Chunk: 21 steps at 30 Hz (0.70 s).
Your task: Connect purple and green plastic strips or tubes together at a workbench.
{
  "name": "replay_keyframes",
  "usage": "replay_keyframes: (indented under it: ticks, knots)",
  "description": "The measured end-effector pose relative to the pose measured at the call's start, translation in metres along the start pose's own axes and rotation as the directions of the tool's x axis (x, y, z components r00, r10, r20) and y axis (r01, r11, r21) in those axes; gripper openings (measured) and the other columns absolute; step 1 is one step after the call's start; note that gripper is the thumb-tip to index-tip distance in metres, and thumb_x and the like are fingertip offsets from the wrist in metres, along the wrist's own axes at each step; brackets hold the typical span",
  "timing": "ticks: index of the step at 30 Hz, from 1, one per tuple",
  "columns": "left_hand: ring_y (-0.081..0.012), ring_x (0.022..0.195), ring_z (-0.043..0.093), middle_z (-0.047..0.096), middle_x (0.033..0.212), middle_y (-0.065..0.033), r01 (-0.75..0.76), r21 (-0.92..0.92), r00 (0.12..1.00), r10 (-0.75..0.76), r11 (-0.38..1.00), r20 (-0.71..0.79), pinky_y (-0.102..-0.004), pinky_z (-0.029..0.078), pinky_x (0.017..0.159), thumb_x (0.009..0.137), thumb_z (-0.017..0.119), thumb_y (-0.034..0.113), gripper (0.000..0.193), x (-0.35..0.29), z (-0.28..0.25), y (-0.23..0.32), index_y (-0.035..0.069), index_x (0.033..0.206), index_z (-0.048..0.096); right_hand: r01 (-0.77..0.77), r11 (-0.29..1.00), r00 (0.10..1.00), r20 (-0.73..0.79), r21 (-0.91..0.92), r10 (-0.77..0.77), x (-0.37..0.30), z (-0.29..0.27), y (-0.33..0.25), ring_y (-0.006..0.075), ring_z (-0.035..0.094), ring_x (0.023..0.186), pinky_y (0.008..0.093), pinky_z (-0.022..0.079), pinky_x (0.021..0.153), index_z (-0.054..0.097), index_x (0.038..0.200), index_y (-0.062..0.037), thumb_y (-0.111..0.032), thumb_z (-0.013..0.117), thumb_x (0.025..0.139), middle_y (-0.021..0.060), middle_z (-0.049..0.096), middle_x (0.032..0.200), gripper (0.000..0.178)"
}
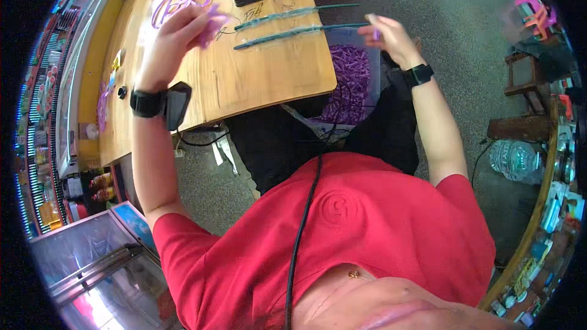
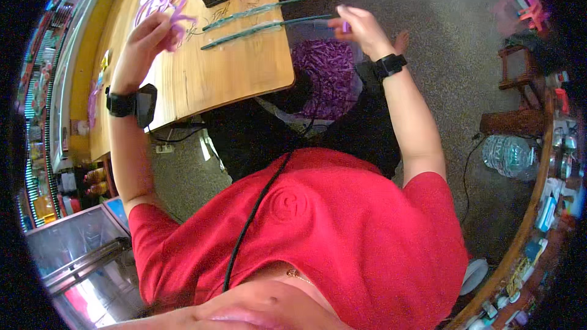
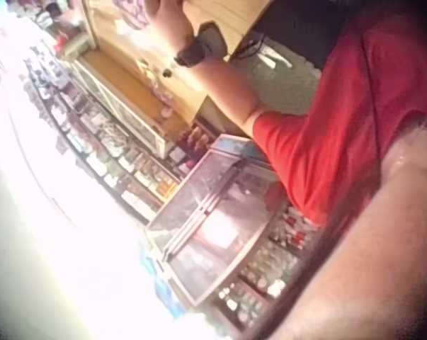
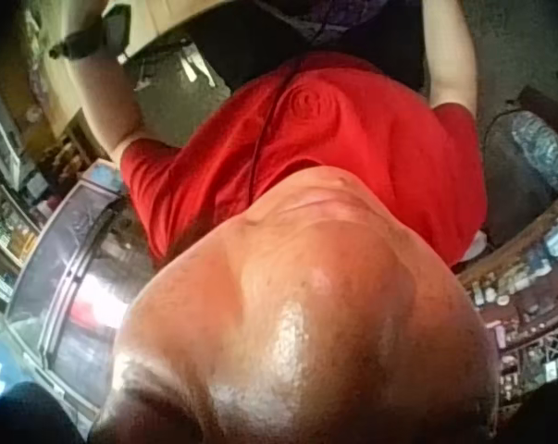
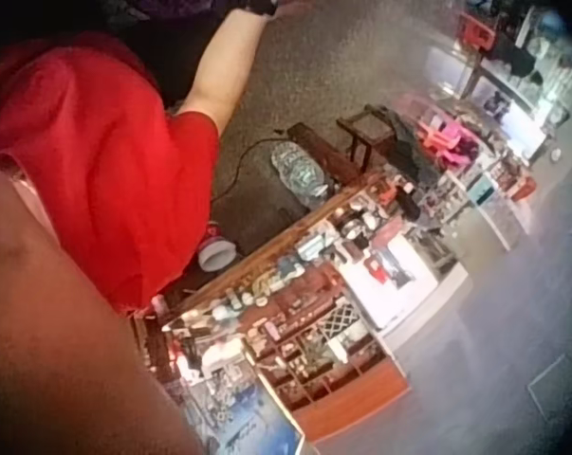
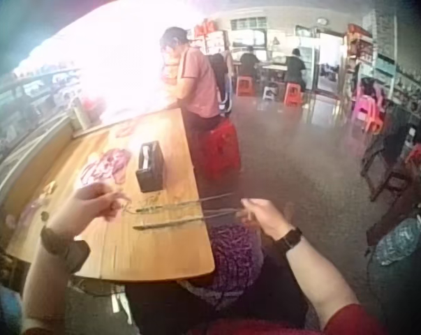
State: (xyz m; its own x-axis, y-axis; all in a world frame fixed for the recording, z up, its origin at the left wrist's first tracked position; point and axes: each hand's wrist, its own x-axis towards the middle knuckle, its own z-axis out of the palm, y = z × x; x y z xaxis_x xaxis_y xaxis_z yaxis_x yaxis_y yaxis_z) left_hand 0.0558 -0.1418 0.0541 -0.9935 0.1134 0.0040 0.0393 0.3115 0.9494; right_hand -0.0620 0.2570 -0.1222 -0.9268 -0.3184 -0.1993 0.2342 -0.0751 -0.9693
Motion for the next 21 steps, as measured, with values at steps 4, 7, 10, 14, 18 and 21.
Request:
replay_keyframes:
  ticks: [4, 7, 10, 14, 18, 21]
  knots:
    - [-0.0077, 0.073, 0.053, 0.058, 0.082, 0.0003, -0.079, -0.136, 0.981, 0.102, 0.988, 0.168, -0.0227, 0.044, 0.07, 0.101, 0.053, 0.021, 0.02, 0.025, 0.068, 0.046, 0.003, 0.099, 0.06, -0.013, 0.871, 0.995, -0.091, -0.492, -0.037, 0.009, -0.015, 0.036, 0.011, 0.06, 0.092, 0.0264, 0.05, 0.079, 0.039, 0.146, -0.002, -0.036, 0.054, 0.1, 0.0072, 0.065, 0.113, 0.059]
    - [-0.0097, 0.073, 0.061, 0.066, 0.081, -0.002, -0.051, 0.016, 0.981, 0.047, 0.999, 0.189, -0.0238, 0.048, 0.068, 0.098, 0.058, 0.018, 0.02, 0.042, 0.098, 0.077, 0.0, 0.097, 0.068, 0.121, 0.857, 0.956, -0.174, -0.501, -0.237, -0.009, -0.016, 0.02, 0.0114, 0.059, 0.099, 0.0256, 0.048, 0.084, 0.041, 0.146, -0.0034, -0.036, 0.055, 0.1, 0.0076, 0.065, 0.117, 0.058]
    - [-0.0066, 0.072, 0.057, 0.063, 0.082, 0.001, -0.066, -0.156, 0.924, 0.119, 0.986, 0.362, -0.0207, 0.047, 0.068, 0.1, 0.055, 0.015, 0.015, 0.051, 0.123, 0.078, 0.002, 0.099, 0.062, 0.421, 0.881, 0.86, -0.213, -0.216, -0.463, -0.049, 0.004, -0.038, 0.0135, 0.061, 0.102, 0.0276, 0.049, 0.087, 0.053, 0.136, -0.0041, -0.031, 0.057, 0.099, 0.0075, 0.065, 0.119, 0.046]
    - [-0.0047, 0.067, 0.051, 0.057, 0.076, 0.0032, -0.184, -0.09, 0.851, 0.205, 0.979, 0.483, -0.019, 0.039, 0.062, 0.1, 0.054, 0.021, 0.019, 0.075, 0.165, 0.052, 0.004, 0.095, 0.061, 0.676, 0.731, 0.736, 0.042, -0.099, -0.675, -0.084, 0.028, -0.079, 0.0108, 0.061, 0.099, 0.0257, 0.049, 0.086, 0.055, 0.134, -0.0036, -0.023, 0.057, 0.099, 0.007, 0.064, 0.119, 0.04]
    - [-0.0028, 0.065, 0.049, 0.061, 0.079, 0.0034, -0.199, -0.157, 0.854, 0.25, 0.967, 0.456, -0.0178, 0.037, 0.06, 0.1, 0.055, 0.024, 0.024, 0.08, 0.182, 0.027, 0.003, 0.107, 0.064, 0.562, 0.779, 0.817, 0.04, -0.279, -0.575, -0.086, 0.028, -0.078, 0.0104, 0.064, 0.094, 0.0257, 0.05, 0.085, 0.062, 0.125, -0.0026, -0.011, 0.056, 0.097, 0.0061, 0.069, 0.108, 0.031]
    - [-0.0064, 0.072, 0.059, 0.065, 0.08, 0.0012, -0.093, -0.155, 0.827, 0.164, 0.983, 0.539, -0.0193, 0.045, 0.063, 0.097, 0.059, 0.023, 0.028, 0.088, 0.167, 0.016, 0.001, 0.113, 0.065, 0.527, 0.799, 0.819, -0.077, -0.289, -0.568, -0.077, 0.006, -0.07, 0.0111, 0.066, 0.086, 0.0244, 0.052, 0.079, 0.068, 0.115, -0.0017, -0.006, 0.055, 0.095, 0.0055, 0.072, 0.098, 0.024]
